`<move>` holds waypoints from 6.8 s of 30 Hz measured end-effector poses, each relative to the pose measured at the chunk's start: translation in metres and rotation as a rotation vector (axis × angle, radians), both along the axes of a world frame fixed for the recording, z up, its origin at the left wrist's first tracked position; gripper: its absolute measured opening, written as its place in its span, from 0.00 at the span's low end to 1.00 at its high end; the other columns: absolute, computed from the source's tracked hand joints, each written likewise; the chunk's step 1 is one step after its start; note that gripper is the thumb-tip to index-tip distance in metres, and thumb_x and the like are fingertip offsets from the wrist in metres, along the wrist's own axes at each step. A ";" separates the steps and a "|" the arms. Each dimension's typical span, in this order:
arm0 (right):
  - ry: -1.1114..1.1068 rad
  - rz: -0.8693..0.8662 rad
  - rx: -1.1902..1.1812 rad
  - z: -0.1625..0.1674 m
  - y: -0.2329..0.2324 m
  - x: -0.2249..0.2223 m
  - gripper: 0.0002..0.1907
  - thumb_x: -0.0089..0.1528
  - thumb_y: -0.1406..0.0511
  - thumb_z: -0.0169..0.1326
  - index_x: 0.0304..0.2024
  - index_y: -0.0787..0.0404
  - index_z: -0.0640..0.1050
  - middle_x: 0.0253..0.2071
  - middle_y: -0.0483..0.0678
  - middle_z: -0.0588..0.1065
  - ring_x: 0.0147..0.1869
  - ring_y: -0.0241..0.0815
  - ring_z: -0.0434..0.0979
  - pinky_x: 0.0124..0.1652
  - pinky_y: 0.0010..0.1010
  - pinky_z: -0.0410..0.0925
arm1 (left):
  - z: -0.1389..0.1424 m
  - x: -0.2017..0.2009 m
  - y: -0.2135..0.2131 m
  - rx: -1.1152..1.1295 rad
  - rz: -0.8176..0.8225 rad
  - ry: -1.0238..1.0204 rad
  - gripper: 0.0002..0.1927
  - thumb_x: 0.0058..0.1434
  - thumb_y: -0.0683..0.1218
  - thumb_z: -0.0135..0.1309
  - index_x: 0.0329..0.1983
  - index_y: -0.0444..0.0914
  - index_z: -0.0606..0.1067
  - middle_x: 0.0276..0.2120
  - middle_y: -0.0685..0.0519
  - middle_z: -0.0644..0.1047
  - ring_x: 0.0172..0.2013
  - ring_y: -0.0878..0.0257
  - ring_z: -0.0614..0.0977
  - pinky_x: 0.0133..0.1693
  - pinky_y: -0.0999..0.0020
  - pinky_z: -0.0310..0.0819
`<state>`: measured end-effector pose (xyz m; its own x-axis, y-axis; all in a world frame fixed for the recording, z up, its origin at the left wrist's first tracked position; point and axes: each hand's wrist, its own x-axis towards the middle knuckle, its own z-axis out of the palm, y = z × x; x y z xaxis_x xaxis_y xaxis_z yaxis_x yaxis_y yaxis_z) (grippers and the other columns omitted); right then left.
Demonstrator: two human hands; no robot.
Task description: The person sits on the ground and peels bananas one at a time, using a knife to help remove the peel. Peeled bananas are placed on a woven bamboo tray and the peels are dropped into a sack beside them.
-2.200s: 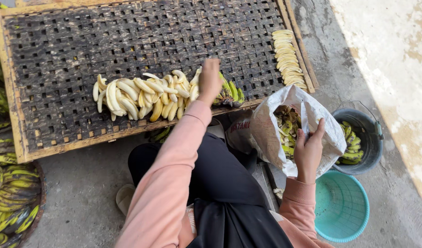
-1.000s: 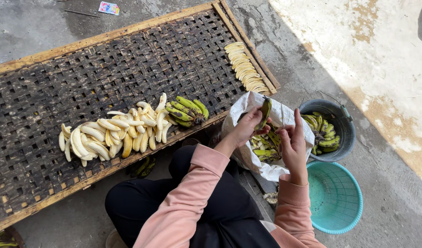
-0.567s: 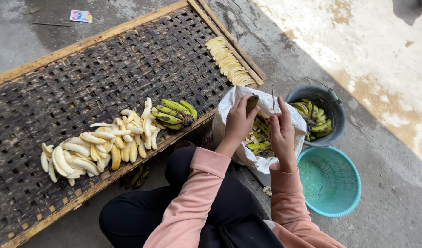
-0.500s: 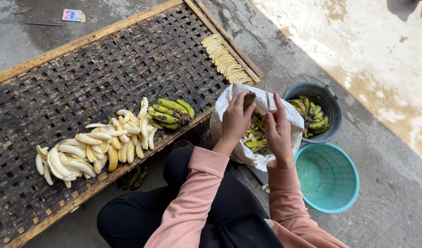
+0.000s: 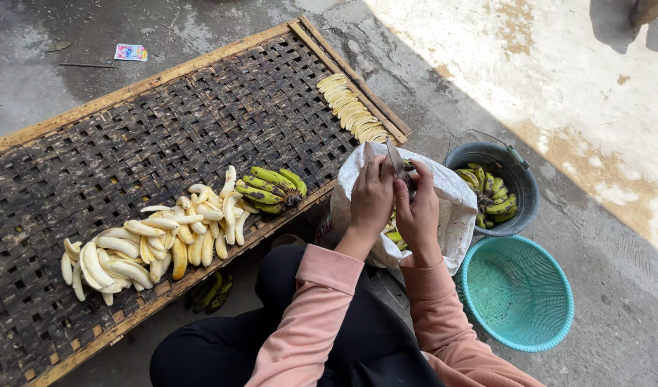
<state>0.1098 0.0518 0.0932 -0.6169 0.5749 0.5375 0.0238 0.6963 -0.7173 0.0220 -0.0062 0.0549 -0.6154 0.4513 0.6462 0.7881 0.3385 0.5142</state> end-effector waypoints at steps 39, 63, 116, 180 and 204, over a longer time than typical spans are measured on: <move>-0.248 0.296 -0.104 -0.020 -0.014 0.032 0.37 0.67 0.65 0.56 0.76 0.56 0.58 0.41 0.52 0.74 0.43 0.47 0.75 0.48 0.38 0.71 | -0.057 -0.034 0.002 1.305 -0.482 -1.586 0.18 0.75 0.43 0.48 0.59 0.27 0.60 0.53 0.43 0.72 0.55 0.57 0.79 0.59 0.59 0.78; -0.031 0.443 -0.657 -0.031 0.052 0.025 0.13 0.75 0.62 0.41 0.59 0.59 0.69 0.34 0.39 0.68 0.24 0.22 0.62 0.21 0.16 0.58 | -0.026 -0.037 -0.033 0.659 -0.857 -1.682 0.16 0.72 0.39 0.46 0.59 0.26 0.65 0.50 0.43 0.76 0.50 0.58 0.82 0.49 0.65 0.82; -0.167 0.079 -0.360 -0.070 0.087 0.017 0.30 0.58 0.77 0.59 0.63 0.63 0.69 0.50 0.46 0.69 0.37 0.28 0.65 0.37 0.20 0.64 | -0.040 -0.015 -0.012 0.840 -0.515 -1.359 0.15 0.73 0.46 0.51 0.57 0.33 0.74 0.51 0.52 0.79 0.49 0.68 0.78 0.53 0.72 0.72; -0.131 0.390 -0.841 -0.022 0.039 -0.004 0.06 0.73 0.66 0.49 0.42 0.63 0.72 0.23 0.42 0.69 0.22 0.30 0.66 0.21 0.23 0.60 | -0.027 -0.026 -0.041 0.384 -0.889 -1.556 0.26 0.63 0.42 0.56 0.64 0.45 0.67 0.45 0.56 0.77 0.39 0.70 0.78 0.37 0.74 0.77; -0.340 0.715 -0.632 -0.030 -0.034 0.035 0.32 0.75 0.58 0.36 0.81 0.55 0.50 0.43 0.42 0.69 0.41 0.32 0.61 0.42 0.20 0.61 | -0.037 -0.051 -0.025 1.286 -0.197 -1.368 0.22 0.77 0.54 0.32 0.60 0.40 0.73 0.47 0.55 0.76 0.36 0.71 0.69 0.33 0.77 0.67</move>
<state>0.1446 0.0182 0.0629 -0.9916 0.1289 -0.0057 0.0216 0.1225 -0.9922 -0.0287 -0.0313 0.0180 -0.9353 0.2758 -0.2219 -0.3539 -0.7424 0.5689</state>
